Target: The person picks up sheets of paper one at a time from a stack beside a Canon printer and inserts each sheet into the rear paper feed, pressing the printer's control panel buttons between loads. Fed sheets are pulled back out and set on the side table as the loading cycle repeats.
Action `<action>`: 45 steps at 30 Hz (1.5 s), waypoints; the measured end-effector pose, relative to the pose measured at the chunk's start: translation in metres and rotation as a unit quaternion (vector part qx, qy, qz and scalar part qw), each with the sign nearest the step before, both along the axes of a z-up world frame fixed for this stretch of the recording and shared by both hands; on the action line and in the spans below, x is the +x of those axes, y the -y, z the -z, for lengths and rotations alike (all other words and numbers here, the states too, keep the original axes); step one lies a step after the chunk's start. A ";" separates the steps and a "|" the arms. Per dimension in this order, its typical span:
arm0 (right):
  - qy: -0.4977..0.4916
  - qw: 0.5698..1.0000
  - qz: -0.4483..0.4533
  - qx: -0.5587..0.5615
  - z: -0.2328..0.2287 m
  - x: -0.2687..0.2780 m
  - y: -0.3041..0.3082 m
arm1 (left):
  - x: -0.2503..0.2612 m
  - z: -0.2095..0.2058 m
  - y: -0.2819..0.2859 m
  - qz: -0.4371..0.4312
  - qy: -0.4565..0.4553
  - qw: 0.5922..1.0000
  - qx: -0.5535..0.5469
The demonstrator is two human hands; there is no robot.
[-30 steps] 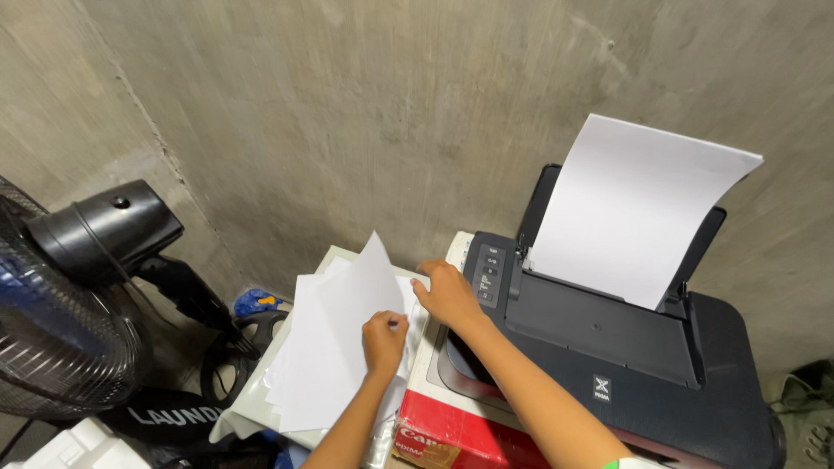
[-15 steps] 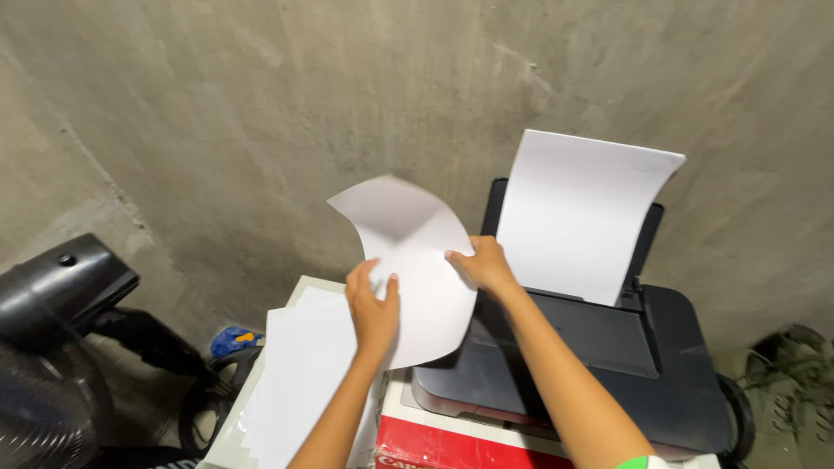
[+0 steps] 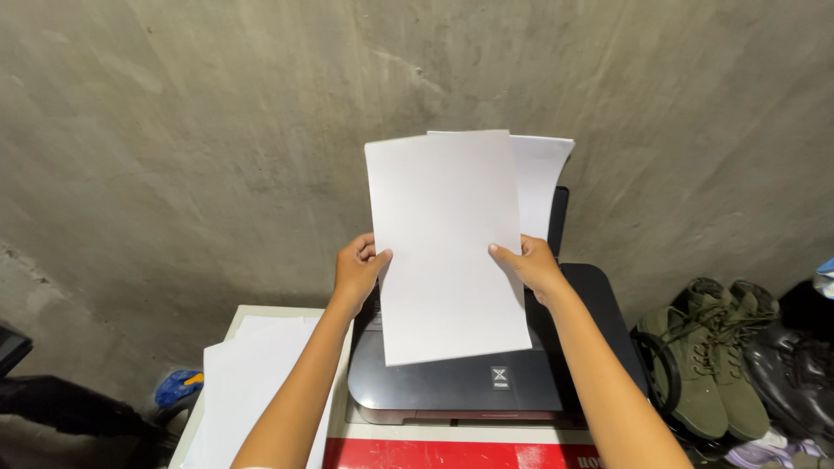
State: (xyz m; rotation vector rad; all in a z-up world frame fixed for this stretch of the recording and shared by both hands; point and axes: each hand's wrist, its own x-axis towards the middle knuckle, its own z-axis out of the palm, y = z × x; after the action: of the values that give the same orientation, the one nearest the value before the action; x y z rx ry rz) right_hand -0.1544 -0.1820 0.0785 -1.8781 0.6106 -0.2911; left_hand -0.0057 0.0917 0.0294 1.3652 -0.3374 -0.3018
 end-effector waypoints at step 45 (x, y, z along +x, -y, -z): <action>0.157 0.970 0.100 -0.157 -0.061 0.006 0.108 | 0.042 -0.104 0.108 -0.021 0.207 0.978 0.005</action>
State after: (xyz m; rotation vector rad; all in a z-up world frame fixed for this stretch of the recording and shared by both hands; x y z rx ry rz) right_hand -0.1480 -0.2905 0.1398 -2.0144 0.5591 -0.8435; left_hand 0.0360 -0.0164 0.1332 1.4389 -0.6512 0.0208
